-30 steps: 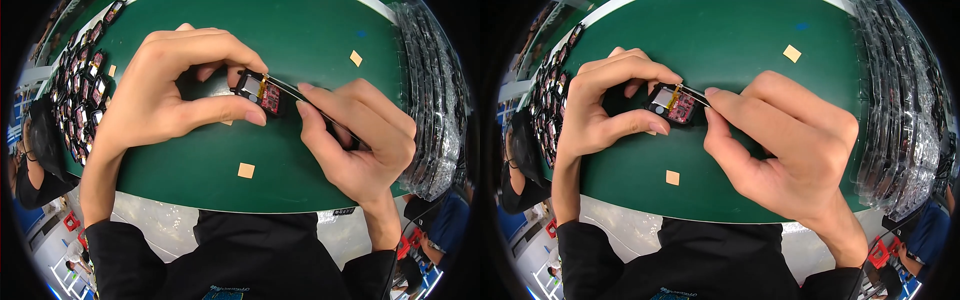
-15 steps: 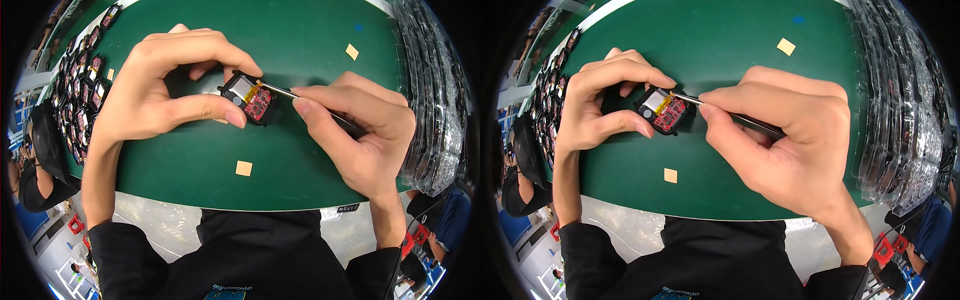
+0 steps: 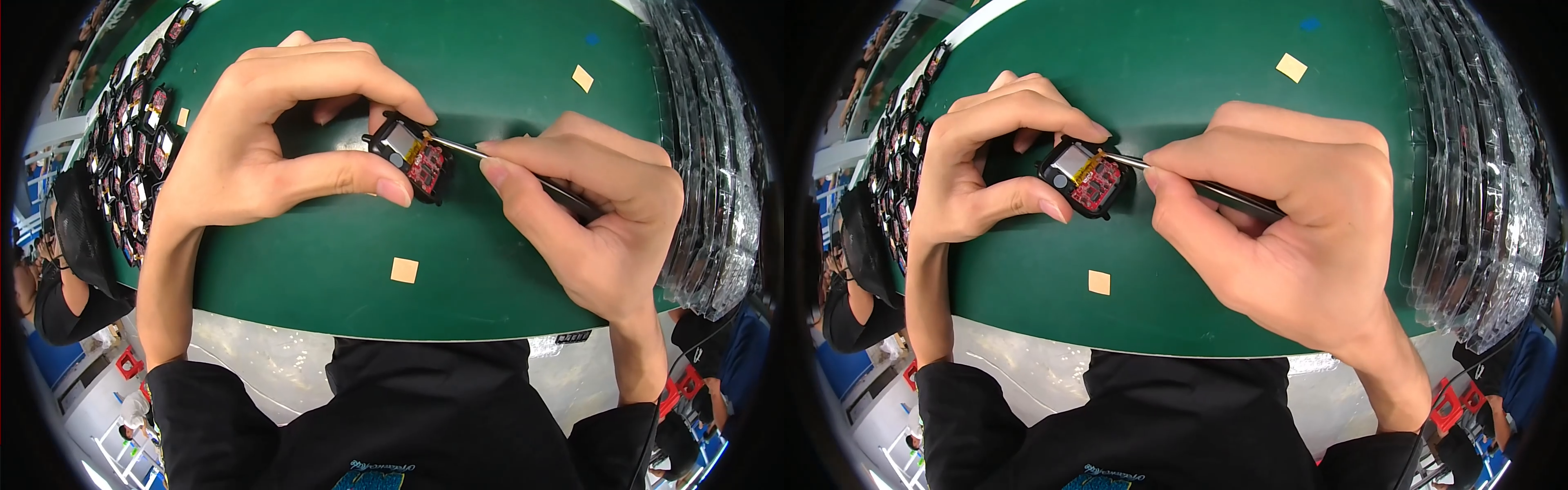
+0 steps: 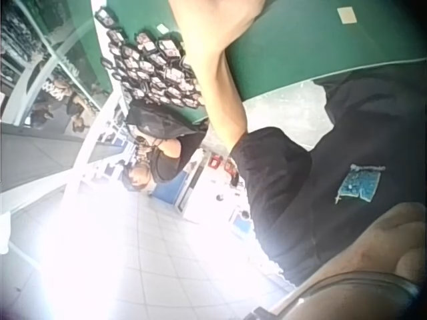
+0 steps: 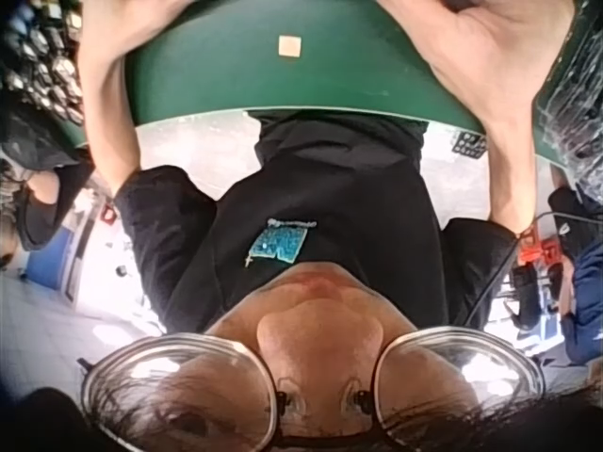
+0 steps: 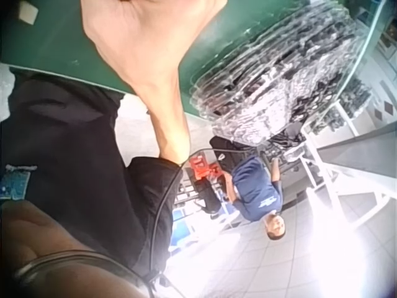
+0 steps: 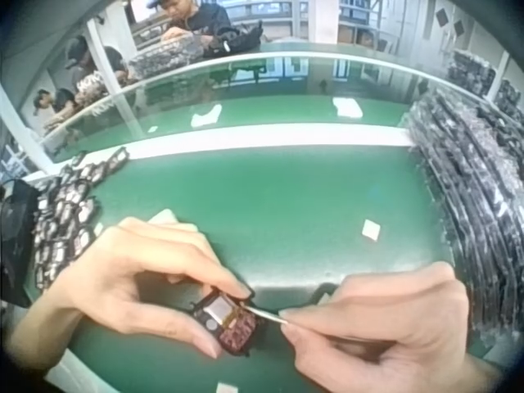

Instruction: Using tweezers to assemble small electronic components into device housings on an assembly line.

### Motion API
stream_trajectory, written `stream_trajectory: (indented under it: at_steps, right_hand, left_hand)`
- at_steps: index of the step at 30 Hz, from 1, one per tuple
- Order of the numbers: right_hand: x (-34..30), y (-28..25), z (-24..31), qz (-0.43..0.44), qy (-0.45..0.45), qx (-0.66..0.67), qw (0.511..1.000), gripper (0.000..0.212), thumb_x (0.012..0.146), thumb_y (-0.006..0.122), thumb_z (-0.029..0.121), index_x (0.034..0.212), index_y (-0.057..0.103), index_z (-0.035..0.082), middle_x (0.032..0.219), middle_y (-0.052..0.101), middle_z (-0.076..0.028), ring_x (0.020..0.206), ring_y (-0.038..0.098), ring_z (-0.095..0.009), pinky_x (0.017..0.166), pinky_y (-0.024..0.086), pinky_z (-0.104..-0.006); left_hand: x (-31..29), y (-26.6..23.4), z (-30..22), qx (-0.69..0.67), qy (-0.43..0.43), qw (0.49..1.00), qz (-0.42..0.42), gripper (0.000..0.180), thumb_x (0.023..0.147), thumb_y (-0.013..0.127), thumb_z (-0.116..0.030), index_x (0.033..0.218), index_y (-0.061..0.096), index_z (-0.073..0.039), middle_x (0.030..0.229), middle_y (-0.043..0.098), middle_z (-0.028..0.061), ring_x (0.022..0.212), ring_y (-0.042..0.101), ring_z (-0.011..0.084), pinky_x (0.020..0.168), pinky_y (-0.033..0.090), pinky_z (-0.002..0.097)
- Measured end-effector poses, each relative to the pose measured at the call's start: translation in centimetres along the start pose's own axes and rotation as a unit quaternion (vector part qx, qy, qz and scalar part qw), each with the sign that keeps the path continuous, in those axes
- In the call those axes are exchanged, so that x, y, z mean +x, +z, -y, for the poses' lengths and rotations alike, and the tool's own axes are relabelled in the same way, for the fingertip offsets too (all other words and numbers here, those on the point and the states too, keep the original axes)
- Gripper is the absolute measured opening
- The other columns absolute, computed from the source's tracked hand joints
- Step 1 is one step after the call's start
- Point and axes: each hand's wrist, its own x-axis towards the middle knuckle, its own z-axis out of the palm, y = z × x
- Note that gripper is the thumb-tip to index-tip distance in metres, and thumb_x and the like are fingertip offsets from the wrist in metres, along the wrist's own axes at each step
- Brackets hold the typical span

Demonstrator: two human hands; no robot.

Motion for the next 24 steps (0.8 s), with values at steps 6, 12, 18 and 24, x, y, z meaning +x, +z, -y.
stream_trajectory:
  at_steps: [6, 12, 18, 24]
  right_hand:
    - [0.03, 0.19, 0.1, -0.005, -0.015, 0.007, 1.0, 0.016, 0.085, 0.082, -0.007, 0.1, 0.086, -0.004, 0.069, 0.068, -0.004, 0.056, 0.055, -0.006, 0.051, 0.035, -0.0235]
    - [-0.13, -0.15, 0.51, -0.005, 0.008, -0.026, 1.0, 0.016, 0.084, 0.082, -0.008, 0.1, 0.086, -0.004, 0.069, 0.068, -0.005, 0.056, 0.056, -0.007, 0.052, 0.036, -0.0233]
    - [-0.16, 0.13, 0.35, -0.016, -0.027, -0.02, 0.999, 0.017, 0.083, 0.082, -0.009, 0.1, 0.085, -0.004, 0.07, 0.068, -0.005, 0.056, 0.056, -0.007, 0.053, 0.037, -0.0231]
    - [-0.37, 0.57, 0.32, -0.031, -0.052, -0.034, 0.998, 0.02, 0.083, 0.082, -0.011, 0.101, 0.085, -0.003, 0.069, 0.068, -0.004, 0.054, 0.053, -0.006, 0.052, 0.035, -0.0231]
  left_hand:
    - [0.03, 0.0, 0.07, -0.008, 0.034, 0.999, -0.004, 0.06, 0.069, 0.099, -0.041, 0.112, 0.083, -0.002, 0.096, 0.079, 0.0052, 0.08, 0.061, 0.0158, 0.075, 0.036, 0.032]
    - [0.0, 0.06, 0.14, -0.021, 0.044, 0.999, -0.012, 0.055, 0.072, 0.099, -0.035, 0.112, 0.083, -0.002, 0.094, 0.078, 0.005, 0.077, 0.057, 0.0157, 0.074, 0.038, 0.0325]
    - [-0.19, 0.08, 0.14, 0.003, 0.039, 0.999, -0.012, 0.053, 0.071, 0.099, -0.034, 0.113, 0.083, -0.005, 0.093, 0.077, 0.0035, 0.076, 0.054, 0.0161, 0.075, 0.039, 0.0323]
    - [-0.19, 0.09, -0.13, -0.003, 0.026, 0.999, -0.019, 0.053, 0.072, 0.1, -0.031, 0.114, 0.082, -0.005, 0.093, 0.075, 0.0029, 0.075, 0.052, 0.0165, 0.075, 0.039, 0.0323]
